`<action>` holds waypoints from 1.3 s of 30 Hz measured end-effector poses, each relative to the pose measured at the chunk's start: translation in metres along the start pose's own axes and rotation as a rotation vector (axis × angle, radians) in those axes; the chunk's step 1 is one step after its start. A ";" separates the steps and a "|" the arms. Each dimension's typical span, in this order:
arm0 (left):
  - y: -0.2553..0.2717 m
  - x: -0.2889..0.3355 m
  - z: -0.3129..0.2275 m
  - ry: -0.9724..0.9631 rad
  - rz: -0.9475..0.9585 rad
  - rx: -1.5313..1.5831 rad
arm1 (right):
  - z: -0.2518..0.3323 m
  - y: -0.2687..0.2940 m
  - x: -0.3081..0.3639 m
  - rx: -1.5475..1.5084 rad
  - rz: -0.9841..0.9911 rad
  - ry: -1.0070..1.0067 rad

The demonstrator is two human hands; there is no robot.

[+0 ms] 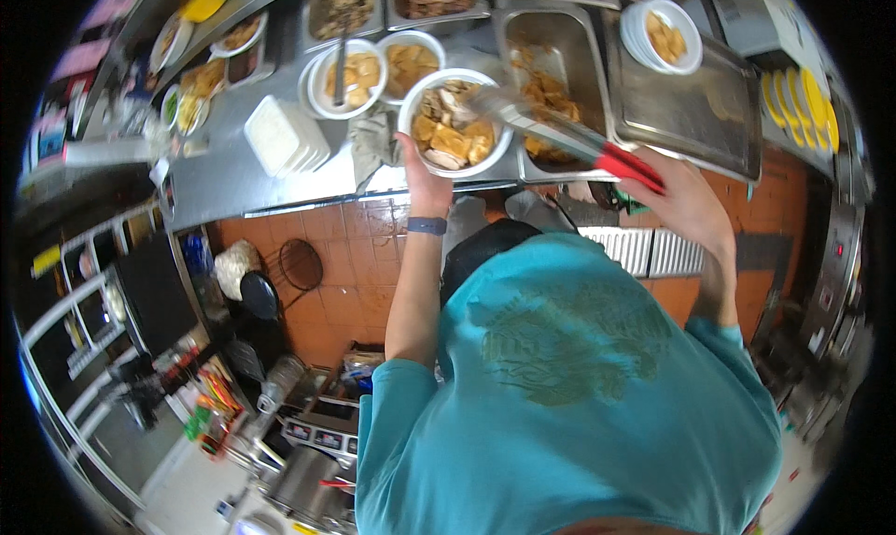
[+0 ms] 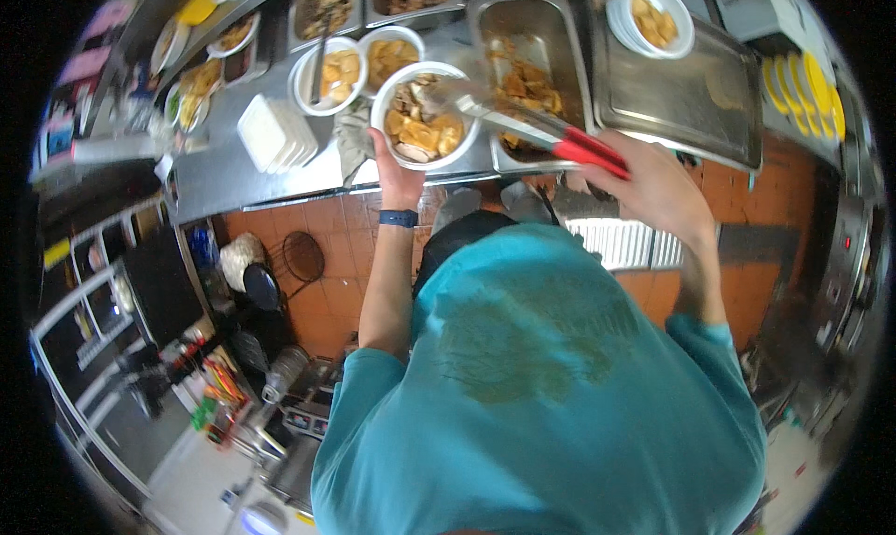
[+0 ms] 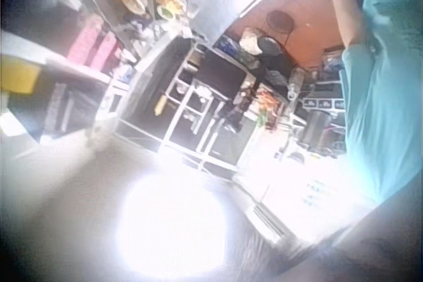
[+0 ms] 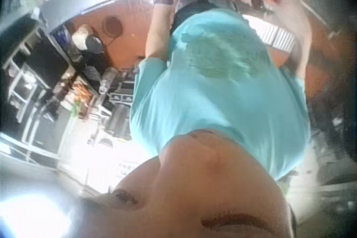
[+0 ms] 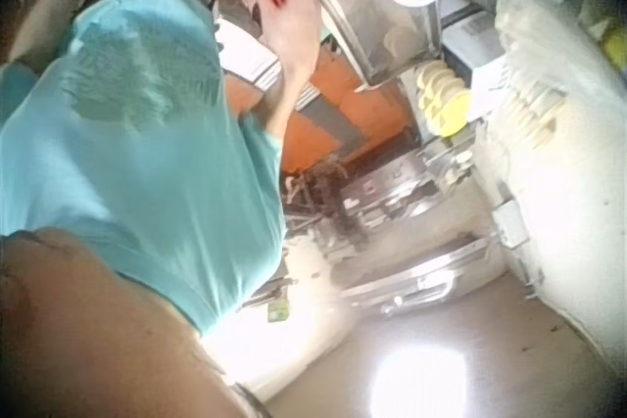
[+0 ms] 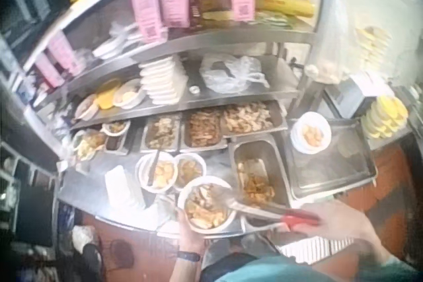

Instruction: The person retrieves a plastic bag from a shelf, then assembles food orders in a commercial kitchen. They place cooked items into bowls, add broth from a pot, and pack the finished bowls into takeaway containers with lids.

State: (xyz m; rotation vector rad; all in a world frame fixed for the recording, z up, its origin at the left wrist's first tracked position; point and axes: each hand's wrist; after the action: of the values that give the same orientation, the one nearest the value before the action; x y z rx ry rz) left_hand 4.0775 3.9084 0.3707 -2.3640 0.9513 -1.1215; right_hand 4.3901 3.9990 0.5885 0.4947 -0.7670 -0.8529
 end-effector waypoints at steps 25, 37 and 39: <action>0.497 0.533 0.054 -0.930 -1.129 0.983 | 0.350 -0.761 0.286 0.037 0.971 1.731; 0.526 0.751 0.024 -1.533 -1.575 1.391 | 0.479 -0.929 0.698 0.790 0.981 2.949; 0.532 0.768 0.018 -1.575 -1.653 1.481 | 0.502 -0.885 0.701 0.717 0.936 2.935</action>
State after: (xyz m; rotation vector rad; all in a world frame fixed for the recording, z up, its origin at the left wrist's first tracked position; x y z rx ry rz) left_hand 4.2211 2.9915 0.4764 -1.2527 -1.8355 0.2624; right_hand 3.8755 2.8755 0.5997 1.1325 1.5189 1.3735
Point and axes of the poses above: each hand's wrist, its own x-axis away from the middle knuckle, its own y-axis out of the back of the hand, z = x × y, and after that the axes turned 12 degrees about -z, right-handed
